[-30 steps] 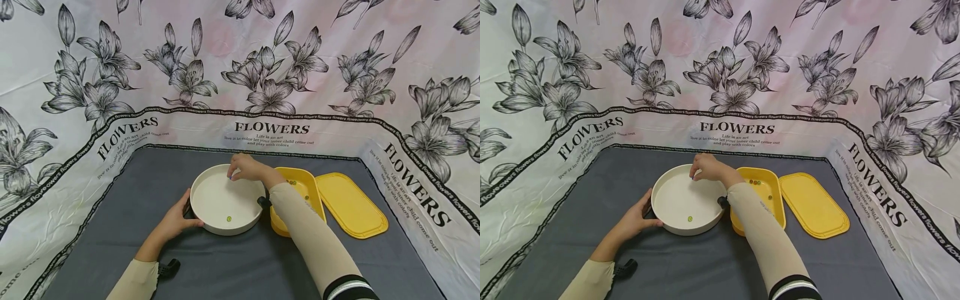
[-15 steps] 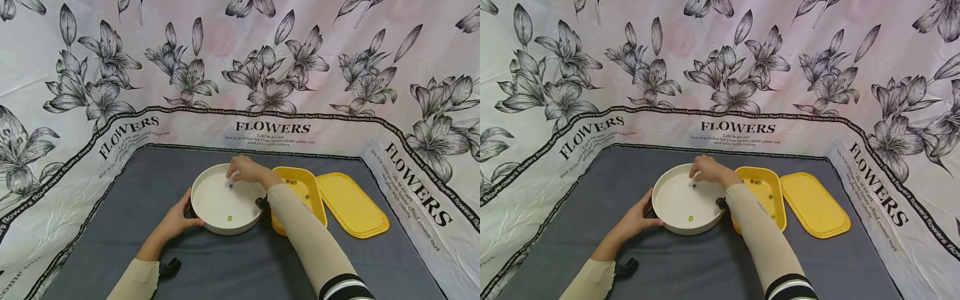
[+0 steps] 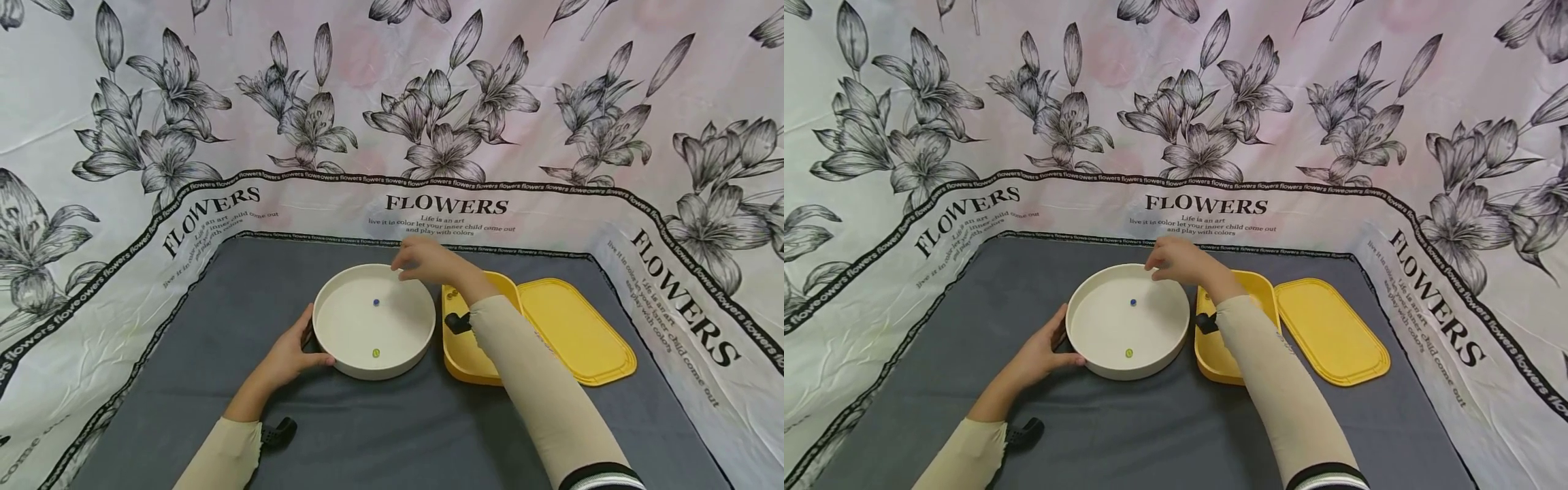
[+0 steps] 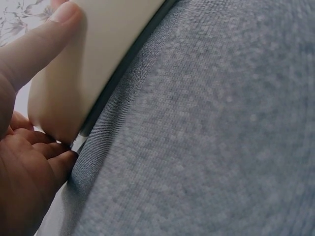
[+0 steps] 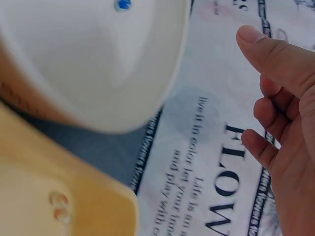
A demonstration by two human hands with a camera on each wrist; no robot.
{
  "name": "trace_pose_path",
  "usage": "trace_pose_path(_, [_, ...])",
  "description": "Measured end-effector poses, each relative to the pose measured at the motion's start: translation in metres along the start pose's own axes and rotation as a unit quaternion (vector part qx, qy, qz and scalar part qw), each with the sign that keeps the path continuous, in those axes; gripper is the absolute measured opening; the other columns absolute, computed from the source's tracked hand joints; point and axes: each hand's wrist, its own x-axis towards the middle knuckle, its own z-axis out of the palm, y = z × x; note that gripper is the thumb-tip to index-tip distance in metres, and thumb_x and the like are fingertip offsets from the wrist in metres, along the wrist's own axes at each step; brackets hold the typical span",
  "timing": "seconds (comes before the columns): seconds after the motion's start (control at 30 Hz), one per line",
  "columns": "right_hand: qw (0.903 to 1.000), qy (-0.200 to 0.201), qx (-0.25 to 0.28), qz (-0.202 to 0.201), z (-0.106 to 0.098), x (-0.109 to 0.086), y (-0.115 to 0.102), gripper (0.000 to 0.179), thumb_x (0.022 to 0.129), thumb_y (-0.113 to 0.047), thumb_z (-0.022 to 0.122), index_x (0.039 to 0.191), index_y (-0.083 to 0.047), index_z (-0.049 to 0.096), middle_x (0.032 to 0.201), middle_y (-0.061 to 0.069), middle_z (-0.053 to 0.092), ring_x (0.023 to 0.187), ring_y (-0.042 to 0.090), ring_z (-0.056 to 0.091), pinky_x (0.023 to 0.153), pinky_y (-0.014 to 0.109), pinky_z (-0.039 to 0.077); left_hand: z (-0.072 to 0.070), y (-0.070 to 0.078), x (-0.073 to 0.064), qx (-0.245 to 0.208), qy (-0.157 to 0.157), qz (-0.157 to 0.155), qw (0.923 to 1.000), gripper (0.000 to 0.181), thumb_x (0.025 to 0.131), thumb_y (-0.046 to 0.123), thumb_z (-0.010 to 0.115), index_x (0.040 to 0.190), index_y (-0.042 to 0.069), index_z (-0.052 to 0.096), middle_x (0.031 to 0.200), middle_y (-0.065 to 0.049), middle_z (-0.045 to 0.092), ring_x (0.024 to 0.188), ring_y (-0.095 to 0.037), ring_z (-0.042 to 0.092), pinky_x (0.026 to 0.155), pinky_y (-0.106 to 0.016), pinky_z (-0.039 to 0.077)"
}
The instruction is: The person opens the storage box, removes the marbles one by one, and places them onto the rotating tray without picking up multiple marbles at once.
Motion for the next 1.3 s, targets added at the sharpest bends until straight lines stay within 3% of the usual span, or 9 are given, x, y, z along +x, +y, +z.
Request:
trace_pose_path(0.23, [0.9986,0.028,-0.04,-0.022,-0.02,-0.027,-0.001,0.022,0.094,-0.026,0.078,0.113,-0.017,0.08,0.097,-0.003,0.062,0.092,0.016,0.053,0.085,0.036,0.045,-0.001,0.0,-0.002,0.006,0.0,-0.004,1.0,0.134,0.072,0.031,0.095,0.165,0.003,0.001,0.172,-0.015,0.005,0.156,-0.034,0.019,0.124,-0.048,0.025])
trace_pose_path(0.37, [0.9982,0.038,-0.04,-0.022,-0.029,-0.042,0.001,0.022,0.094,-0.026,0.078,0.114,-0.016,0.079,0.101,-0.002,0.064,0.098,0.019,0.055,0.092,0.041,0.044,-0.002,-0.001,-0.003,0.008,0.001,-0.006,1.0,0.134,0.073,0.031,0.094,0.165,0.002,0.001,0.172,-0.016,0.005,0.155,-0.036,0.02,0.123,-0.049,0.027])
trace_pose_path(0.57, [0.9975,0.046,-0.047,-0.026,-0.037,-0.064,0.008,0.02,0.093,-0.028,0.079,0.112,-0.02,0.079,0.101,-0.002,0.062,0.098,0.018,0.055,0.089,0.04,0.045,-0.005,-0.001,-0.005,0.011,-0.002,-0.001,0.9999,0.133,0.073,0.03,0.094,0.164,0.002,0.001,0.171,-0.018,0.004,0.155,-0.037,0.02,0.122,-0.05,0.027])
trace_pose_path(0.83, [0.9966,0.06,-0.05,-0.028,-0.052,-0.102,0.017,0.019,0.089,-0.023,0.082,0.108,-0.021,0.081,0.1,0.001,0.064,0.096,0.016,0.047,0.088,0.04,0.035,-0.006,0.0,-0.003,0.011,0.002,0.01,0.9999,0.133,0.073,0.033,0.094,0.165,0.004,0.001,0.172,-0.016,0.005,0.156,-0.036,0.018,0.123,-0.051,0.026])
trace_pose_path(0.93, [0.9969,0.055,-0.049,-0.026,-0.053,-0.115,0.02,0.02,0.087,-0.022,0.084,0.106,-0.019,0.082,0.098,0.001,0.062,0.093,0.017,0.044,0.086,0.04,0.032,-0.005,0.0,-0.001,0.011,0.0,0.009,0.9999,0.133,0.073,0.032,0.094,0.165,0.004,0.001,0.172,-0.015,0.004,0.156,-0.035,0.018,0.123,-0.051,0.026])
trace_pose_path(1.3, [0.9958,0.04,-0.08,-0.022,-0.04,-0.151,0.034,0.022,0.082,-0.026,0.088,0.103,-0.025,0.082,0.098,-0.004,0.06,0.09,0.015,0.046,0.081,0.037,0.037,0.0,0.0,0.002,0.017,-0.006,0.007,0.9998,0.133,0.074,0.033,0.093,0.165,0.003,0.0,0.172,-0.016,0.005,0.156,-0.035,0.019,0.123,-0.051,0.027])
